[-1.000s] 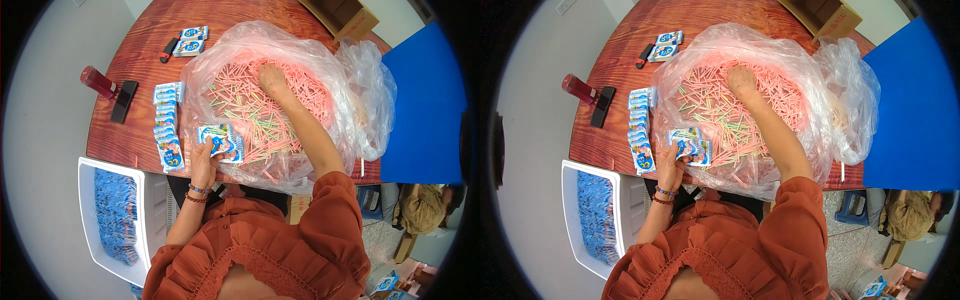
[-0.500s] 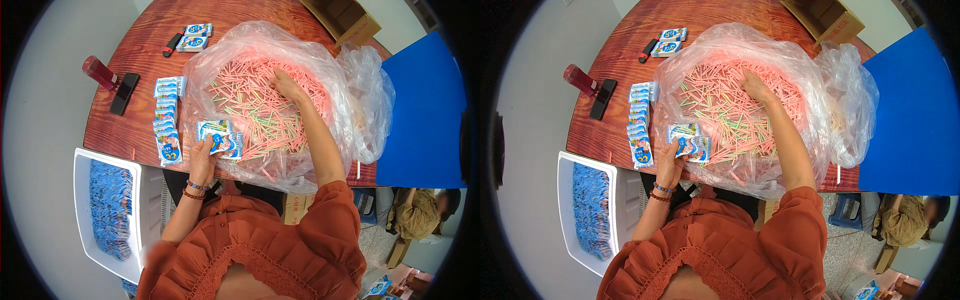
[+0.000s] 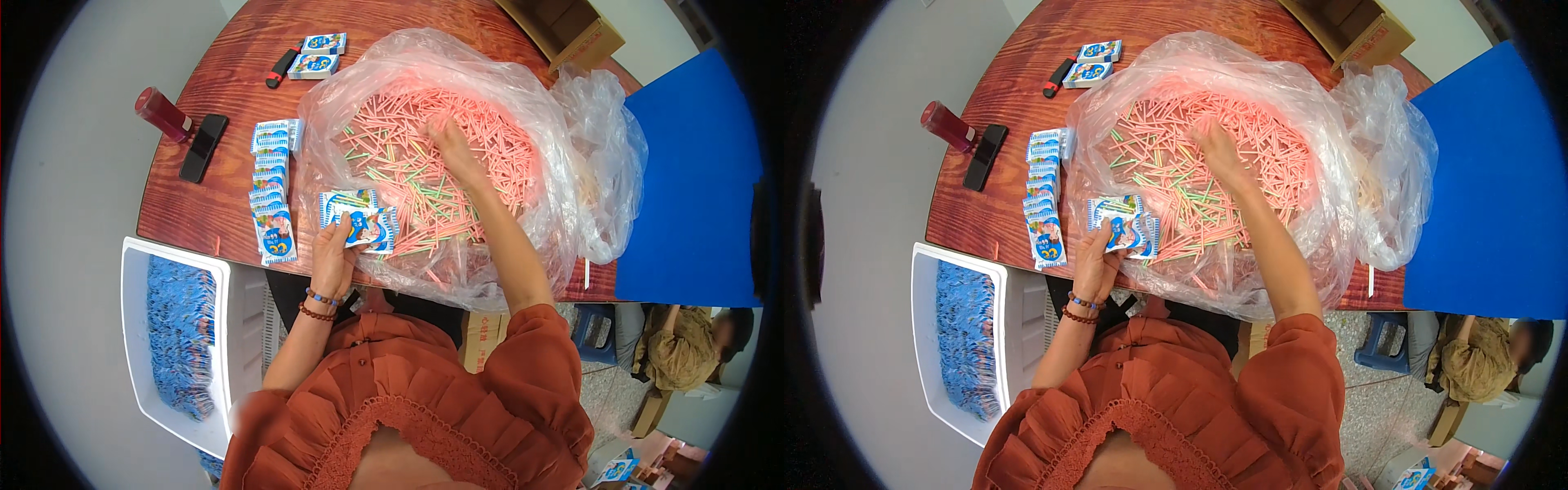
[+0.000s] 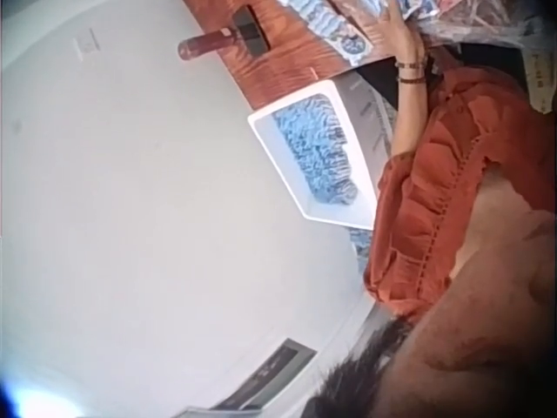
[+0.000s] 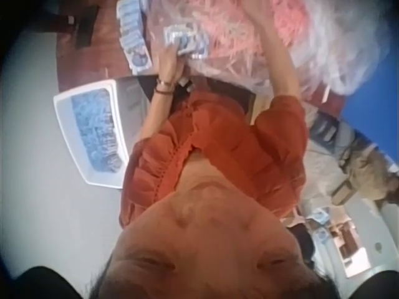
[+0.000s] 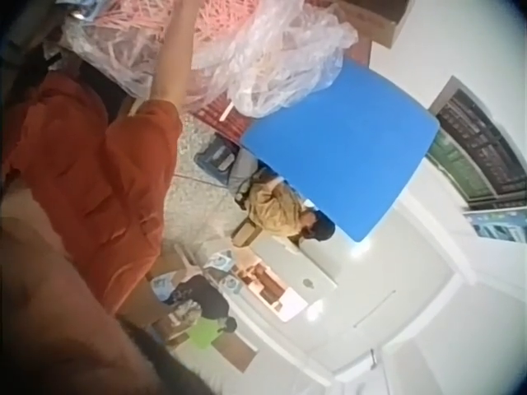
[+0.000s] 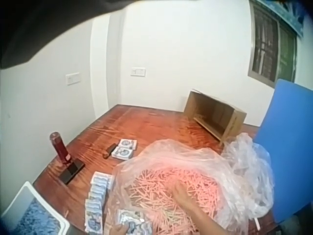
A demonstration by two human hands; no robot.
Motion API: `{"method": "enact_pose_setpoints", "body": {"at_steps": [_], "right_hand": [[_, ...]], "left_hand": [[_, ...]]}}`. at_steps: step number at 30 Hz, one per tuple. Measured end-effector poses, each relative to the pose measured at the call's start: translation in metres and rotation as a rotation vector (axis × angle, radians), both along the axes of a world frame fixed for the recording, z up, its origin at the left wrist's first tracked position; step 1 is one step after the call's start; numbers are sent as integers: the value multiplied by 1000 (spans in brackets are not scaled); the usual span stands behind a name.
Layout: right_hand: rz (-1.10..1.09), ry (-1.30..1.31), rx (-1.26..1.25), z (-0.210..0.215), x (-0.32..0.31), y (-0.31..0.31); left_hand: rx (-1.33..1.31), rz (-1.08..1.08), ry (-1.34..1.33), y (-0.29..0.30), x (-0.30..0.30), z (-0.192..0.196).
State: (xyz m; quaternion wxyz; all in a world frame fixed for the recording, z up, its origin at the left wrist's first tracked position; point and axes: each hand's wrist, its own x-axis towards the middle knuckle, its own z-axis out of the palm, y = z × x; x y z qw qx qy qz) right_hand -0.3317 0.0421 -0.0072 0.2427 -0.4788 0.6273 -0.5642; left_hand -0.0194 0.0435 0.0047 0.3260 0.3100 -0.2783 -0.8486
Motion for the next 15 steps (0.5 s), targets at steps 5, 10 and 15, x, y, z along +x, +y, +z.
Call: {"method": "enact_pose_setpoints", "body": {"at_steps": [5,10,15], "right_hand": [[-155,157,67,7,22,4],[-146,-341,-219,57,67,30],[20,-486,-568,87,152,48]], "left_hand": [[11,19,-2,0,-4,15],[46,82,87,-10,-26,3],[-17,83,71,-9,-34,24]]}}
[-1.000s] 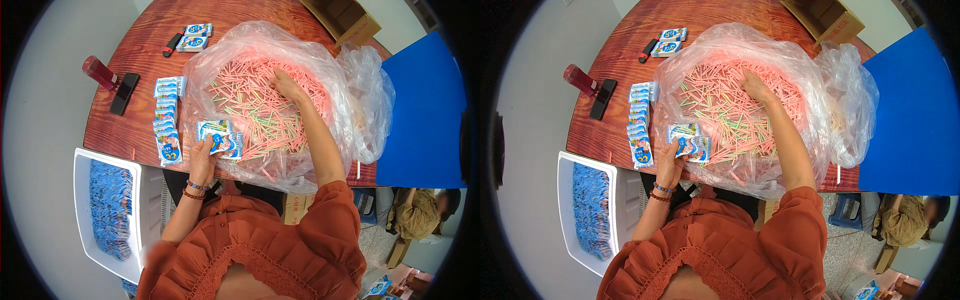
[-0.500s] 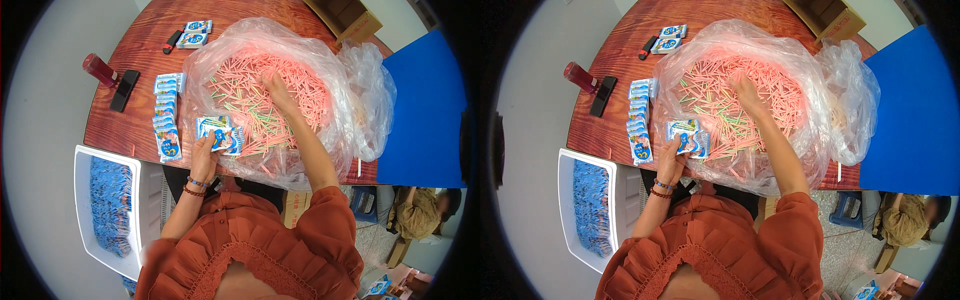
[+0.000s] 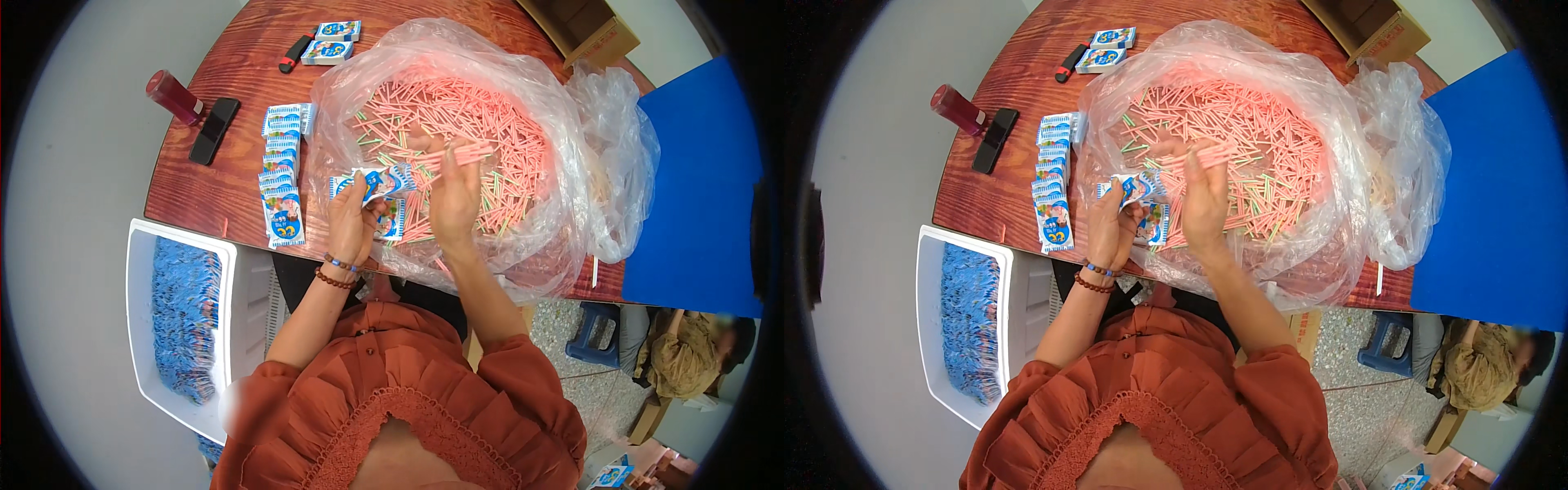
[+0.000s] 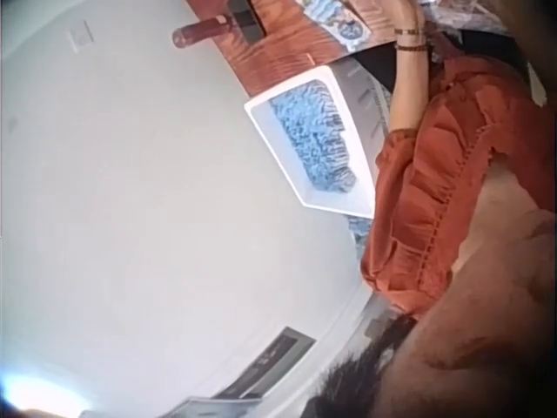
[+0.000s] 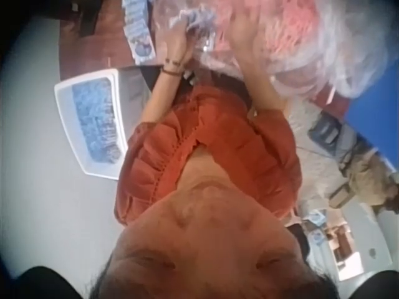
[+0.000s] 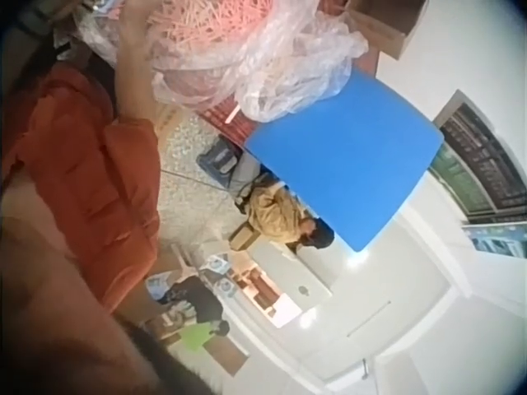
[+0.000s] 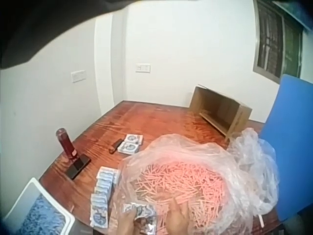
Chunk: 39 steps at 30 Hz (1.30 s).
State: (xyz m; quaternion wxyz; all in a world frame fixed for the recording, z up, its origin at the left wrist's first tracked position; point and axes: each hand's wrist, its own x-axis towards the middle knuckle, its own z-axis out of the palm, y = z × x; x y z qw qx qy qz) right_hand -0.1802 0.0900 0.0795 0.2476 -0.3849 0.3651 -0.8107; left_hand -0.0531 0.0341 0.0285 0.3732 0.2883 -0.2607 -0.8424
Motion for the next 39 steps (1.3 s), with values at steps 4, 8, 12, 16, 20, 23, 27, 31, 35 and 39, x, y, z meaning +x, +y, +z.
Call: {"method": "enact_pose_setpoints", "body": {"at_steps": [4,8,12,16,20,23,27,31,35,39], "right_hand": [[-63,-39,46,14,19,12],[-49,187,180,13,14,16],[-66,250,241,13,16,13],[-63,130,161,13,20,8],[-34,92,105,1,20,4],[-50,169,126,-3,20,6],[-70,214,122,-9,23,5],[-137,196,187,1,29,5],[-204,243,273,-4,25,9],[18,-63,176,-19,9,9]], "left_hand": [[-56,35,-12,0,-2,2],[-128,81,-90,3,-2,5],[-190,77,-103,5,-1,6],[-157,76,-95,10,-7,14],[-27,15,34,12,-5,15],[25,13,79,12,-3,12],[10,2,9,12,-6,12],[-59,66,30,12,-14,9],[-53,73,85,6,-24,-1],[-17,43,156,7,-35,-2]]}}
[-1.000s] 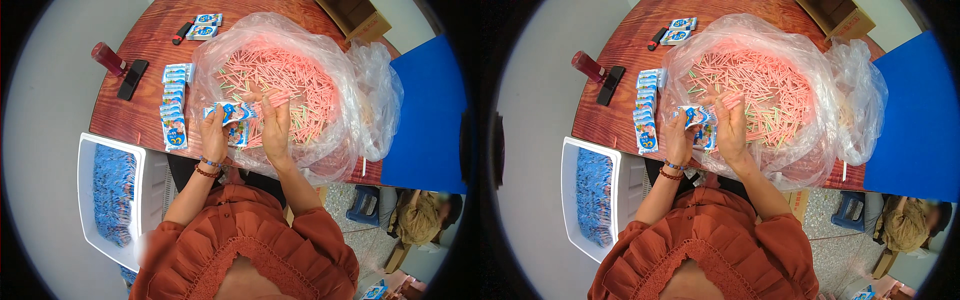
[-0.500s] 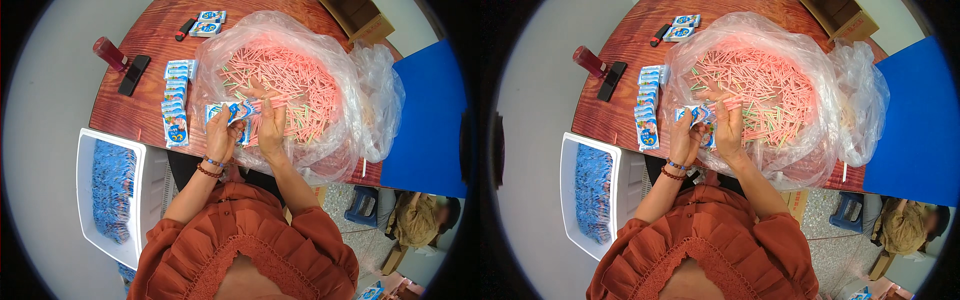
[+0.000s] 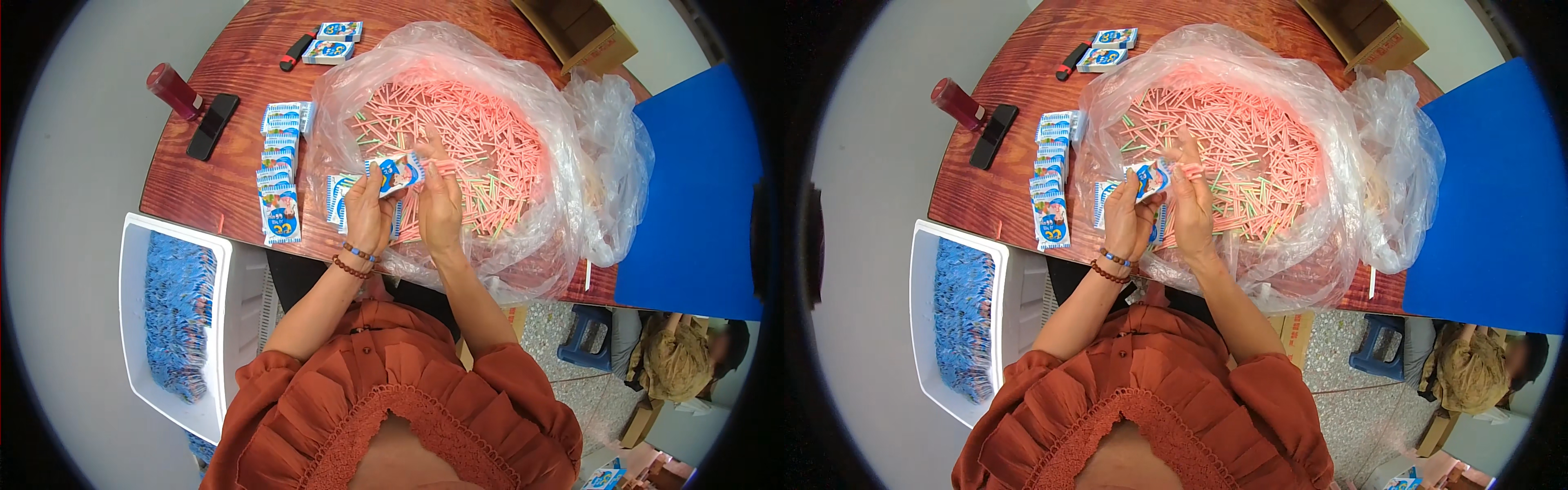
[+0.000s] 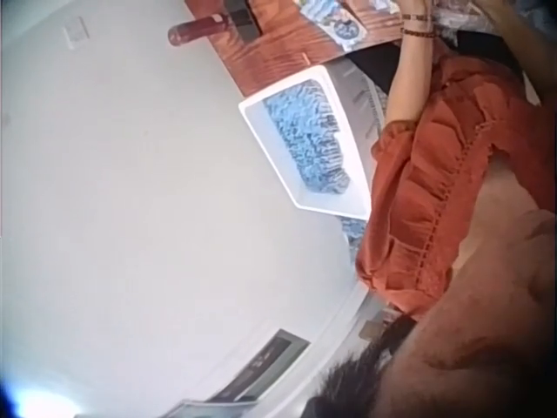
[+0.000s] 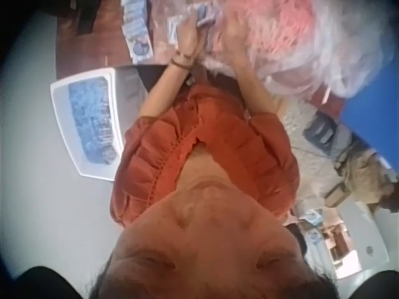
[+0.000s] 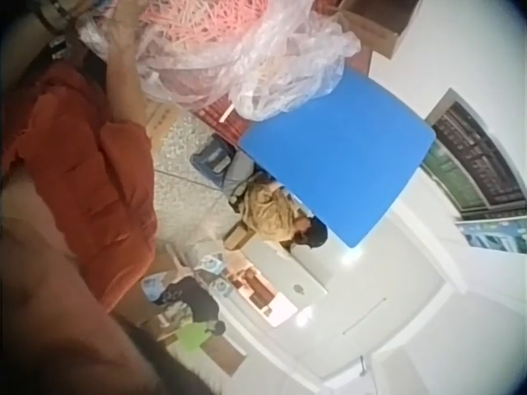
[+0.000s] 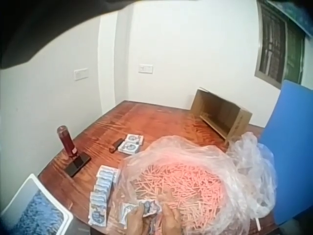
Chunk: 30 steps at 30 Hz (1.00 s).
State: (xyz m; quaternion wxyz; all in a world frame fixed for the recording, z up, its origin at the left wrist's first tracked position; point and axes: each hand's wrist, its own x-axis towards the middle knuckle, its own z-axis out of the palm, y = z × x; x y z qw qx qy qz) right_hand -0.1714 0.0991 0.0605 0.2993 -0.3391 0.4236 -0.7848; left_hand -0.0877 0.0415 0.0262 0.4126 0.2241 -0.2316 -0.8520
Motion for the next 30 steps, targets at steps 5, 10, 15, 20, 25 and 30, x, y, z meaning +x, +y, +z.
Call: {"method": "enact_pose_setpoints", "body": {"at_steps": [5,10,15,20,25,30], "right_hand": [[-50,294,126,-3,-11,0],[-96,-75,132,-11,-33,7],[25,-36,346,-25,-27,16],[125,167,231,-11,-31,10],[176,782,373,4,-44,4],[265,731,339,22,-28,-13]], "left_hand": [[59,-50,84,2,-8,0],[137,-35,124,-7,-11,-9],[87,-46,132,-5,-8,-15],[-32,-83,131,-5,11,-8],[-306,-148,-280,-27,40,-12],[-306,-24,-252,-33,60,-17]]}}
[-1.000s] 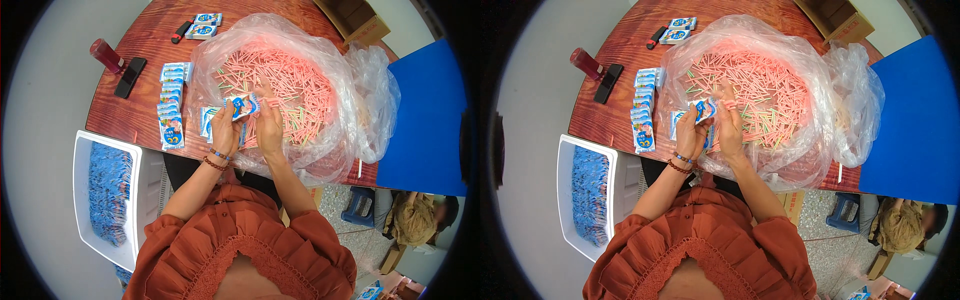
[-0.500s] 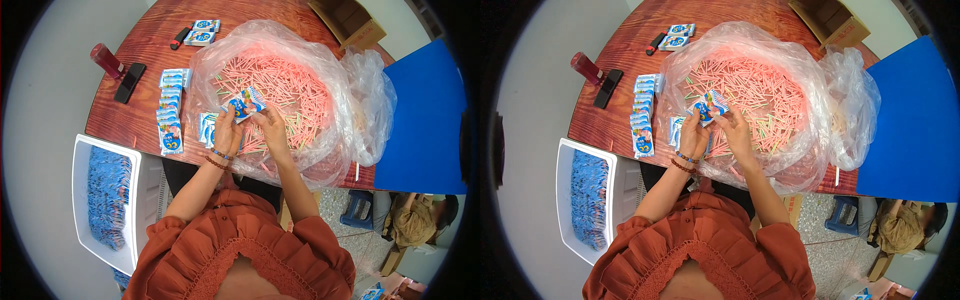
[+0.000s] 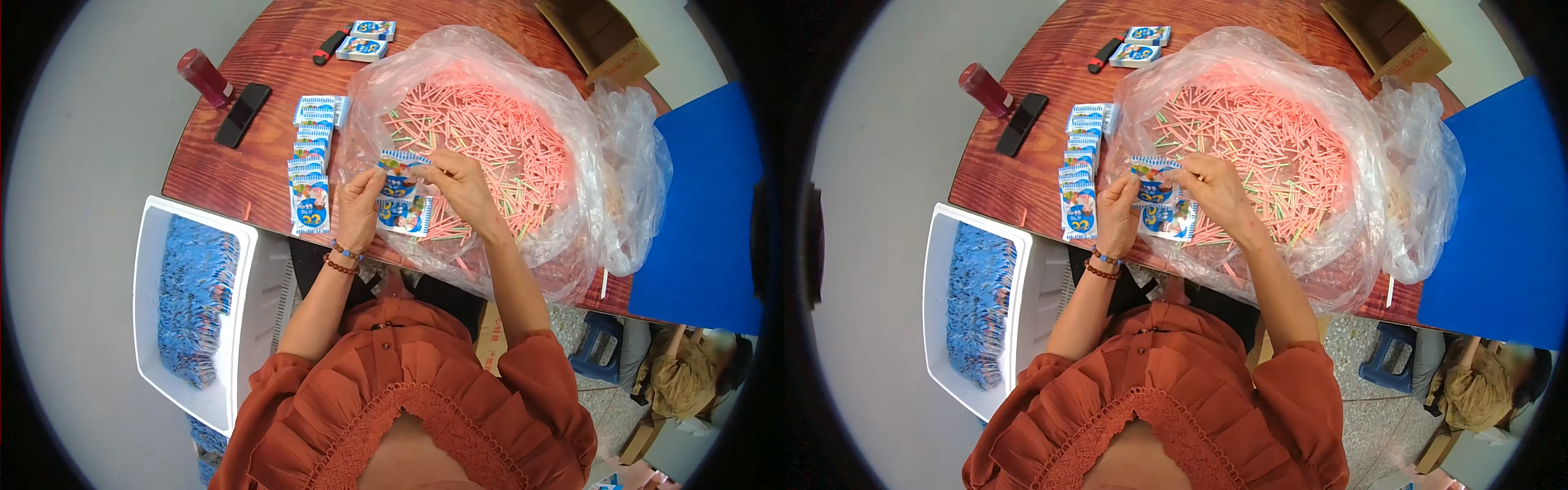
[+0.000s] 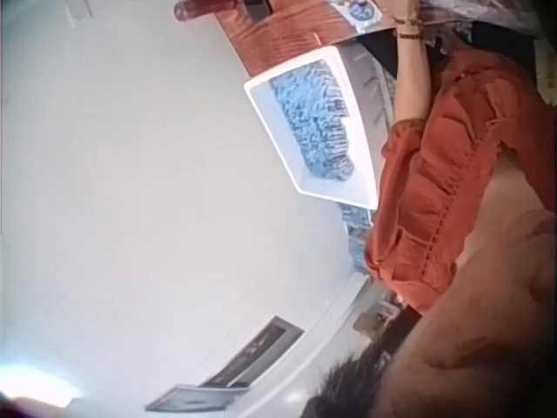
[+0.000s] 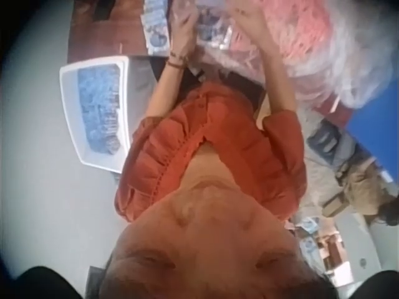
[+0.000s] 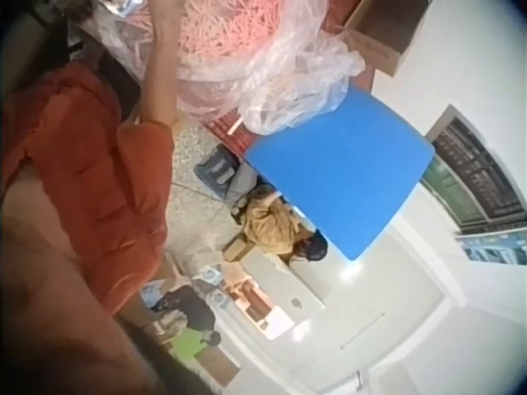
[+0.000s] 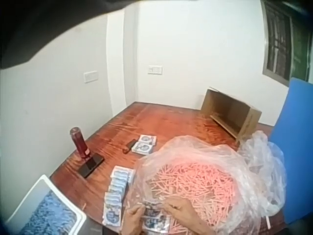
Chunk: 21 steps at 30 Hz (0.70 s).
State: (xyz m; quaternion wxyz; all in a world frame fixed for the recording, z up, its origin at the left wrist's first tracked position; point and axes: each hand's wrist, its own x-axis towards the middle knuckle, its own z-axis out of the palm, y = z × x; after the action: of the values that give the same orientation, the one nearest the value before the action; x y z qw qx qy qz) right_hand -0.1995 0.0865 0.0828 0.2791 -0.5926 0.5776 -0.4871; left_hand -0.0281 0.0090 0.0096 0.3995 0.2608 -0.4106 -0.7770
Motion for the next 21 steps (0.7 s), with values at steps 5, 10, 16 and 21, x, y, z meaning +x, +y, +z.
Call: {"method": "enact_pose_setpoints", "body": {"at_steps": [5,10,16,21], "right_hand": [[5,-227,92,0,32,-15],[149,-291,199,-15,75,-36],[206,-368,221,-34,109,-74],[235,-395,229,-34,113,-71]], "left_hand": [[-93,72,-57,6,26,20],[-203,150,-256,8,76,-2],[-182,290,-251,-5,110,0],[-254,407,-346,-9,126,-9]]}}
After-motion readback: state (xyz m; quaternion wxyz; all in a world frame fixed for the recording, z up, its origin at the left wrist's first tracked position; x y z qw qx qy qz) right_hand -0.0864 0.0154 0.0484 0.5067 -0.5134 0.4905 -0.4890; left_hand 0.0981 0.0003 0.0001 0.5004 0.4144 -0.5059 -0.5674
